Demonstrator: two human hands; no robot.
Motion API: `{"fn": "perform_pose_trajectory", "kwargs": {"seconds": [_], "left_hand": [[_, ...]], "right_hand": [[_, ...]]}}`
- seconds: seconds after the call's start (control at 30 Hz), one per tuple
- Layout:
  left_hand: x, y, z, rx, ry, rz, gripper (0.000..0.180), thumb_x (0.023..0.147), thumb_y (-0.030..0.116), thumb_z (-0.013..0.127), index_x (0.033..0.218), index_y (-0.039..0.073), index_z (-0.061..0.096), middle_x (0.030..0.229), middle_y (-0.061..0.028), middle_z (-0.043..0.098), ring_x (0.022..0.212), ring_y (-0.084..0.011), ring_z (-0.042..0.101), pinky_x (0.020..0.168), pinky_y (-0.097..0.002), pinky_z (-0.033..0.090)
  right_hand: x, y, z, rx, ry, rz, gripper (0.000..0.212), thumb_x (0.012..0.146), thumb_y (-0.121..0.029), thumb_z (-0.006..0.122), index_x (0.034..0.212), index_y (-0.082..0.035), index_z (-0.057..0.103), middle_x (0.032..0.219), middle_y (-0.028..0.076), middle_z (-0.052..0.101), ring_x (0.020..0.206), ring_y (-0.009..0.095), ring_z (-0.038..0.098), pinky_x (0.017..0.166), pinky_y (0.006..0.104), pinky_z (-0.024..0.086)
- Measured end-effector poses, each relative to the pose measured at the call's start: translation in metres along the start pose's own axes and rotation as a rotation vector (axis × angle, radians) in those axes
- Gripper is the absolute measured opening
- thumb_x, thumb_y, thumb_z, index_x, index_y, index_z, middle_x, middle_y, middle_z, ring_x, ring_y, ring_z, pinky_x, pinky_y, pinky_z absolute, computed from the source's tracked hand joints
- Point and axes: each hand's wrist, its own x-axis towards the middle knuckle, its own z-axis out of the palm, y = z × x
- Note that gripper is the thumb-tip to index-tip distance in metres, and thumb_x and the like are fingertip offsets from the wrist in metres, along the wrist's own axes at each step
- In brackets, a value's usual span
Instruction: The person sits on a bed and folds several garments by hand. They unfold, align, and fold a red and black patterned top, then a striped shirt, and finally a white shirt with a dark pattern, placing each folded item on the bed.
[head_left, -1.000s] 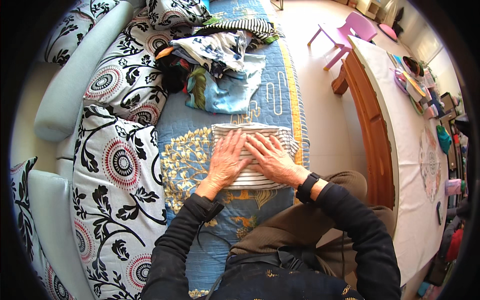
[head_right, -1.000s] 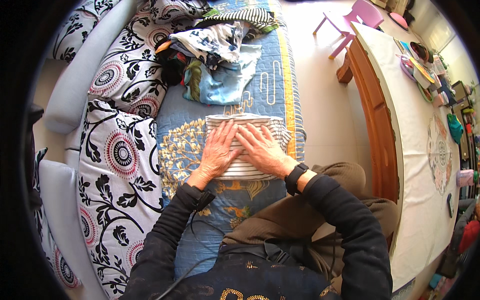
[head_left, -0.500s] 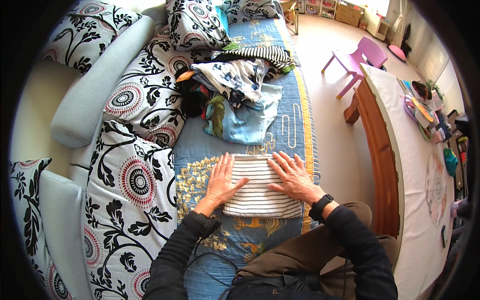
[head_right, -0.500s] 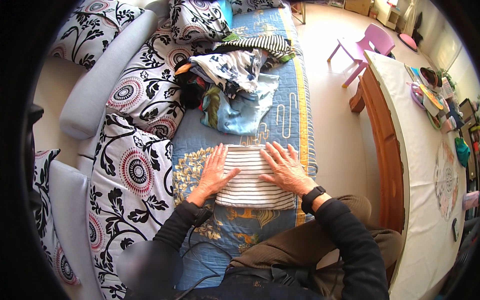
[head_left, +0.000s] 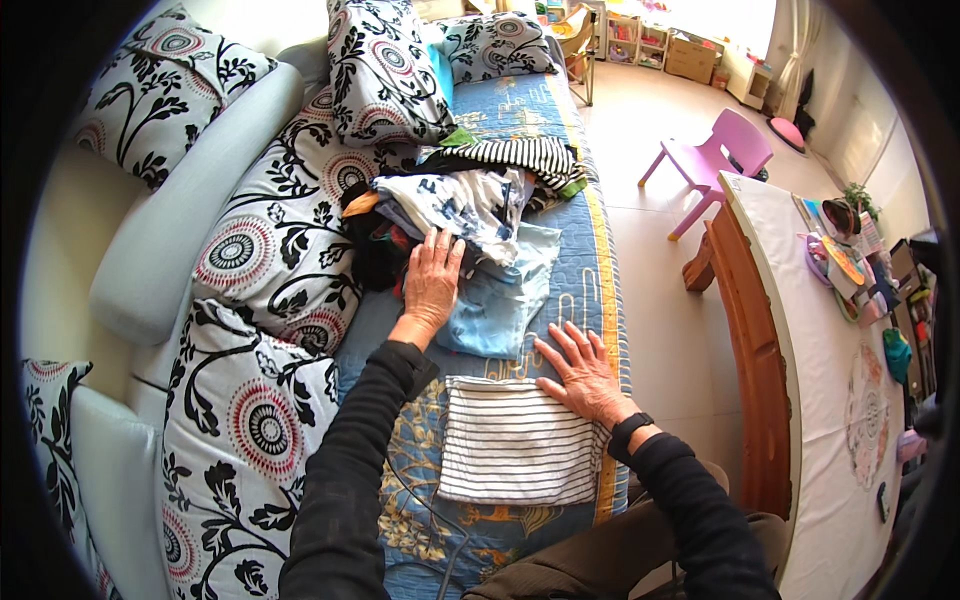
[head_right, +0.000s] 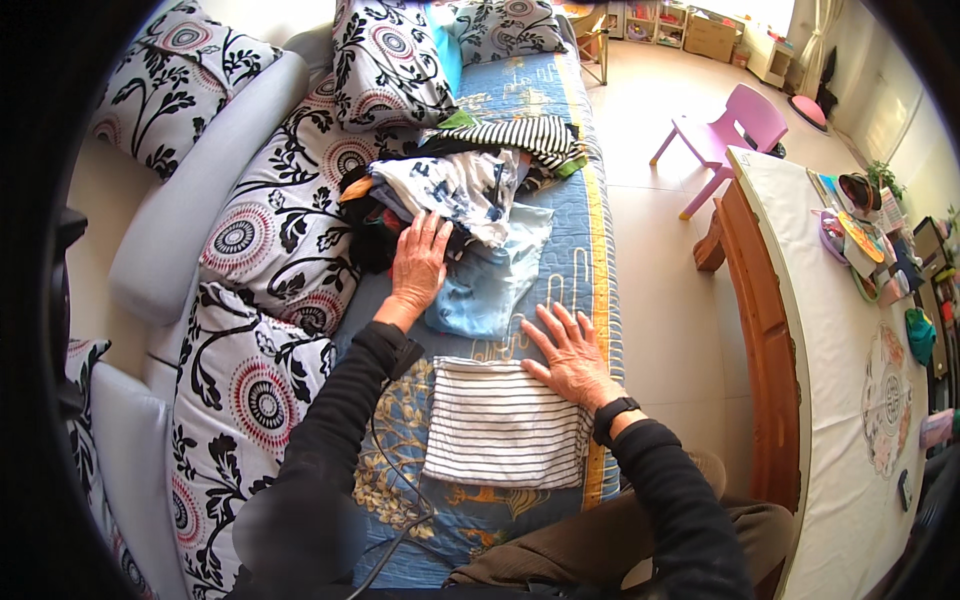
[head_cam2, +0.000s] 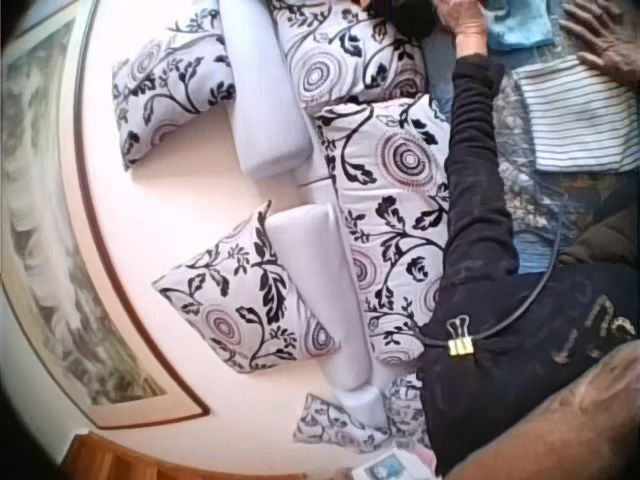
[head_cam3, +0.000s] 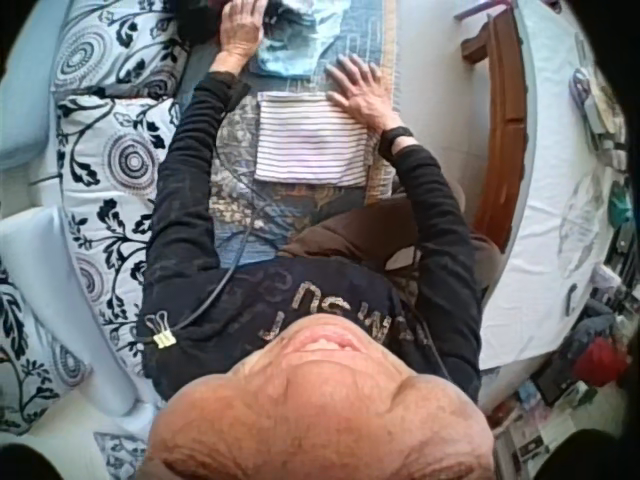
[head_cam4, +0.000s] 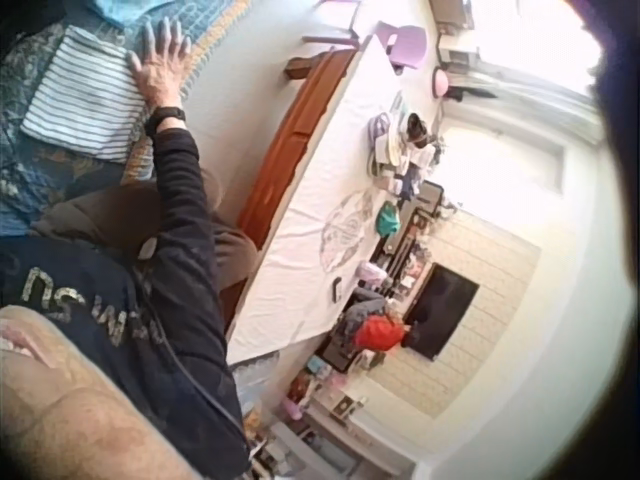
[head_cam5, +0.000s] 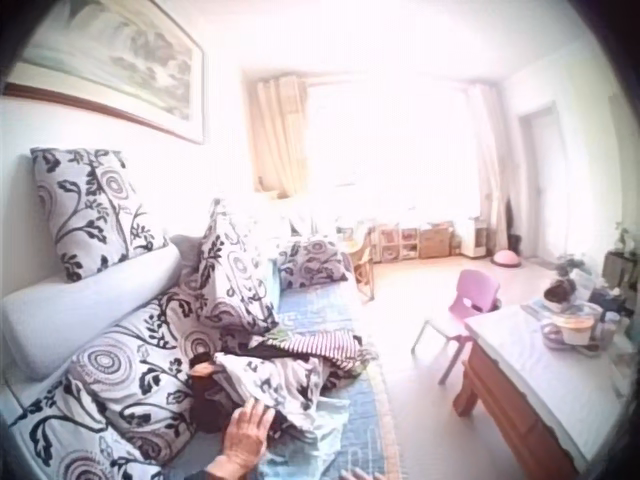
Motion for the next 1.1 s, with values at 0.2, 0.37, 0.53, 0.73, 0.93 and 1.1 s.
{"fn": "perform_pose_trajectory", "kwargs": {"seconds": [0.2, 0.37, 0.53, 0.73, 0.93, 1.1], "left_hand": [[0.040, -0.032, 0.027, -0.168, -0.139, 0.125, 0.027, 0.091, 0.015, 0.060, 0.115, 0.016, 0.072, 0.140, -0.0060, 0.060, 0.141, -0.0302, 0.044, 0.116, -0.0467, 0.033], [0.046, -0.030, 0.009, -0.556, -0.124, -0.119, 0.016, 0.095, 0.012, 0.060, 0.108, 0.008, 0.068, 0.102, -0.0160, 0.072, 0.101, -0.0377, 0.066, 0.092, -0.0440, 0.051], [0.035, -0.011, -0.036, -0.714, 0.032, -0.200, 0.009, 0.097, 0.015, 0.061, 0.102, 0.008, 0.065, 0.086, -0.0200, 0.066, 0.083, -0.0428, 0.065, 0.070, -0.0495, 0.051], [-0.023, 0.053, -0.103, -0.899, -0.019, -0.224, 0.013, 0.096, 0.007, 0.062, 0.108, 0.004, 0.066, 0.091, -0.0231, 0.066, 0.085, -0.0453, 0.065, 0.068, -0.0426, 0.053], [-0.102, 0.140, -0.142, -1.015, -0.236, -0.177, 0.018, 0.095, 0.009, 0.065, 0.112, 0.005, 0.062, 0.094, -0.0184, 0.069, 0.085, -0.0415, 0.066, 0.071, -0.0445, 0.054], [-0.125, 0.171, -0.158, -0.893, -0.105, 0.092, 0.021, 0.088, 0.017, 0.073, 0.100, 0.003, 0.065, 0.112, -0.0105, 0.068, 0.108, -0.0322, 0.063, 0.093, -0.0426, 0.051]], "right_hand": [[0.001, 0.001, 0.001, -0.010, -0.071, 0.045, 0.066, 0.100, -0.059, 0.048, 0.157, -0.027, 0.039, 0.165, 0.007, 0.028, 0.154, 0.029, 0.018, 0.125, 0.0524, 0.009], [0.001, 0.001, 0.002, 0.013, -0.036, 0.034, 0.065, 0.099, -0.057, 0.051, 0.156, -0.027, 0.040, 0.164, 0.006, 0.029, 0.154, 0.029, 0.019, 0.125, 0.0526, 0.010], [0.001, 0.000, 0.000, 0.025, -0.042, 0.040, 0.065, 0.099, -0.058, 0.050, 0.156, -0.027, 0.040, 0.165, 0.006, 0.029, 0.154, 0.029, 0.019, 0.125, 0.0532, 0.010], [0.003, 0.003, 0.004, 0.027, -0.056, 0.048, 0.063, 0.099, -0.058, 0.050, 0.153, -0.026, 0.045, 0.163, 0.007, 0.033, 0.153, 0.029, 0.022, 0.124, 0.0534, 0.011], [-0.013, 0.026, 0.028, -0.136, -0.214, -0.034, 0.060, 0.094, -0.049, 0.061, 0.143, -0.016, 0.056, 0.149, 0.013, 0.053, 0.146, 0.034, 0.033, 0.124, 0.0537, 0.014], [-0.028, 0.034, 0.035, 0.121, 0.079, 0.022, 0.054, 0.088, -0.031, 0.071, 0.137, -0.011, 0.058, 0.141, 0.012, 0.056, 0.134, 0.029, 0.044, 0.118, 0.0423, 0.027]]}}
